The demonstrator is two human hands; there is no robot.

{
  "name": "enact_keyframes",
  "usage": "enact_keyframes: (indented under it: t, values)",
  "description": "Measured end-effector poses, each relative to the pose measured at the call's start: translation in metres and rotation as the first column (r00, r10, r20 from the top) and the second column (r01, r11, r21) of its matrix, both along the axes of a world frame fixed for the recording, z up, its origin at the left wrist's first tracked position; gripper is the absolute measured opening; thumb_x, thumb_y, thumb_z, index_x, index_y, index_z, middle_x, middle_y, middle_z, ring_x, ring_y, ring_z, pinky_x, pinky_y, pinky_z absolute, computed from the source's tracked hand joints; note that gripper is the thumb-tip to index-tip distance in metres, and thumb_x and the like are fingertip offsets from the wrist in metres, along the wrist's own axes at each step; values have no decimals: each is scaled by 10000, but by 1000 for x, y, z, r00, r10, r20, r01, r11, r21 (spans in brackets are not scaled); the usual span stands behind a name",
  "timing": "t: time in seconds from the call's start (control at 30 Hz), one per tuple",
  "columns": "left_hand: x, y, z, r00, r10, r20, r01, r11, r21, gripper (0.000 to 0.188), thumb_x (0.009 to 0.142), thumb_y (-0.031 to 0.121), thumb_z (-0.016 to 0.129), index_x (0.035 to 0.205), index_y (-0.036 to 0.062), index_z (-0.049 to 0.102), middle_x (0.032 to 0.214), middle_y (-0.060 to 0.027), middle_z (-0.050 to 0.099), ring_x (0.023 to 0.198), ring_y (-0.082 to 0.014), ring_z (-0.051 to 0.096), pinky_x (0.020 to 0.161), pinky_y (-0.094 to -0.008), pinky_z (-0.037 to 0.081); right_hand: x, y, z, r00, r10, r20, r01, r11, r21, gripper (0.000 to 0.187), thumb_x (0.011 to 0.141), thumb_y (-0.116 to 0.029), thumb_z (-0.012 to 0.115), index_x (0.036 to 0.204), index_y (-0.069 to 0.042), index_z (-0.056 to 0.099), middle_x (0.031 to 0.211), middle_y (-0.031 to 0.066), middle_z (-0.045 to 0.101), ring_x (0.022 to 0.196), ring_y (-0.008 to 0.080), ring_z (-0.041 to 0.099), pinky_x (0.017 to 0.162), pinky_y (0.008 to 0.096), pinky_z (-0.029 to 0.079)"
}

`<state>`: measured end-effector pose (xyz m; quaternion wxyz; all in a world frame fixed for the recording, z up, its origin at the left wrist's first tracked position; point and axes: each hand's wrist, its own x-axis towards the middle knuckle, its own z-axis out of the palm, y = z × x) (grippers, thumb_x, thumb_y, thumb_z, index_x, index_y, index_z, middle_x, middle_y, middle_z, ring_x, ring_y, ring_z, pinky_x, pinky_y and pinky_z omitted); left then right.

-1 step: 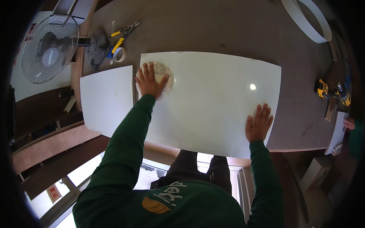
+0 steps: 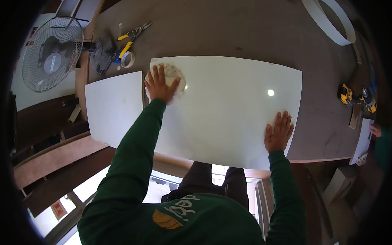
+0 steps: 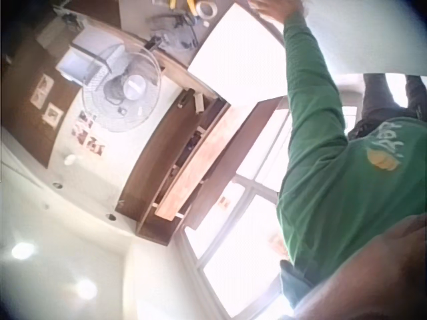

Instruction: The person picks up a laminate sheet from a balcony, brings it to a workbench, aligns it with a wooden panel, and wipes the surface with a cloth.

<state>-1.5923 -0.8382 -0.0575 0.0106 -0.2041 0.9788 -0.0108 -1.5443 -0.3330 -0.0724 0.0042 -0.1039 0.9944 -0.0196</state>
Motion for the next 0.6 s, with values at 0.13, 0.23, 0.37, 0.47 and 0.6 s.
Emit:
enact_keyframes:
  t: [0.13,0.23,0.37,0.47,0.6]
  values:
    - [-45,-25,-7,999,-28,-40,29,999,24,972,905,774,505,1641,176,293,1715,-158,217,1573,-419,183,1246,-620,131,5,4,-3,999,17,-51,-17,1000,-1,634,1088,-470,311,1624,-131,333,1699,149,277,1578,364,223,1264,571,125]
    - [-76,-38,-6,999,-17,44,15,999,44,943,934,785,428,1642,176,293,1711,-165,227,1572,-410,194,1248,-610,133,3,6,-1,998,11,-60,-10,1000,16,640,1090,-486,294,1621,-132,340,1691,153,294,1576,364,229,1265,565,130]
    - [-88,-36,-20,974,203,-101,-200,979,44,907,966,784,339,1636,172,315,1712,-162,223,1563,-449,184,1242,-619,142,1,-4,-1,999,-11,-33,12,1000,29,649,1091,-509,272,1616,-136,353,1690,150,297,1577,356,228,1272,550,131]
    - [-82,9,-34,974,142,-175,-155,986,-64,873,989,758,316,1635,171,323,1717,-154,216,1547,-502,174,1221,-662,142,1,-12,-2,999,-17,-29,18,1000,22,643,1092,-503,281,1616,-138,355,1693,143,292,1580,347,225,1275,543,127]
    - [-52,169,-25,927,-310,-212,307,951,-48,806,1003,681,375,1625,170,354,1681,-168,310,1524,-494,249,1212,-684,135,4,4,-6,997,-13,-79,14,1000,21,637,1091,-501,296,1614,-145,361,1693,135,295,1580,339,225,1274,544,127]
